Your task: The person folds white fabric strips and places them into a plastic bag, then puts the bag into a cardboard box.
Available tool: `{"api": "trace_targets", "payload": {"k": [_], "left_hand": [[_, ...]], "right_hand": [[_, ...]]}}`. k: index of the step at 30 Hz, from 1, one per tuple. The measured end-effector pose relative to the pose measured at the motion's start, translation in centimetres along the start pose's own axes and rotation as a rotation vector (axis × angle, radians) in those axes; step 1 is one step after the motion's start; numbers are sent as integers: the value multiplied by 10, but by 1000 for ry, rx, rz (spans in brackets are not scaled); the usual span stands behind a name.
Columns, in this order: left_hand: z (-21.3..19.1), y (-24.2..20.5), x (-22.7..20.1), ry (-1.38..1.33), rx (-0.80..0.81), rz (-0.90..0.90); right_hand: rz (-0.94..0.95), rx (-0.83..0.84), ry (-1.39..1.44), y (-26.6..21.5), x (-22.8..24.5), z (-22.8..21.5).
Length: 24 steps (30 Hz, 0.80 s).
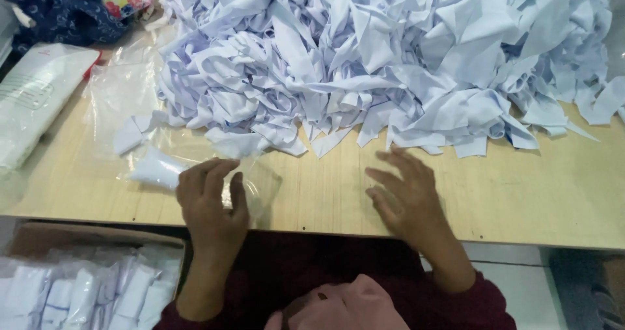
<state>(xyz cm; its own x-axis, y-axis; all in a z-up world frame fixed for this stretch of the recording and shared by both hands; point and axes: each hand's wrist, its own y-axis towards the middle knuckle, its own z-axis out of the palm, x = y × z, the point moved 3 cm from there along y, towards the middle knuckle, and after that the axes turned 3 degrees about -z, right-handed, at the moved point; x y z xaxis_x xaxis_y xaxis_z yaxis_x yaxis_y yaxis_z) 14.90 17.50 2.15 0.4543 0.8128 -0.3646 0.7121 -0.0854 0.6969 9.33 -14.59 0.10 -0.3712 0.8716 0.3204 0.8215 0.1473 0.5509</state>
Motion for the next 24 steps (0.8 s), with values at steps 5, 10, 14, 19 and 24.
{"api": "trace_targets", "payload": {"k": [5, 10, 14, 19, 24], "left_hand": [[6, -12, -82, -415, 156, 62], [29, -27, -100, -590, 337, -16], [41, -35, -100, -658, 408, 17], [41, -34, -104, -602, 655, 103], [42, -32, -105, -609, 531, -44]], "right_hand": [[383, 317, -252, 14, -46, -4], [109, 159, 53, -24, 10, 4], [-17, 12, 303, -38, 64, 3], [5, -128, 438, -25, 85, -15], [73, -188, 102, 15, 24, -25]]}}
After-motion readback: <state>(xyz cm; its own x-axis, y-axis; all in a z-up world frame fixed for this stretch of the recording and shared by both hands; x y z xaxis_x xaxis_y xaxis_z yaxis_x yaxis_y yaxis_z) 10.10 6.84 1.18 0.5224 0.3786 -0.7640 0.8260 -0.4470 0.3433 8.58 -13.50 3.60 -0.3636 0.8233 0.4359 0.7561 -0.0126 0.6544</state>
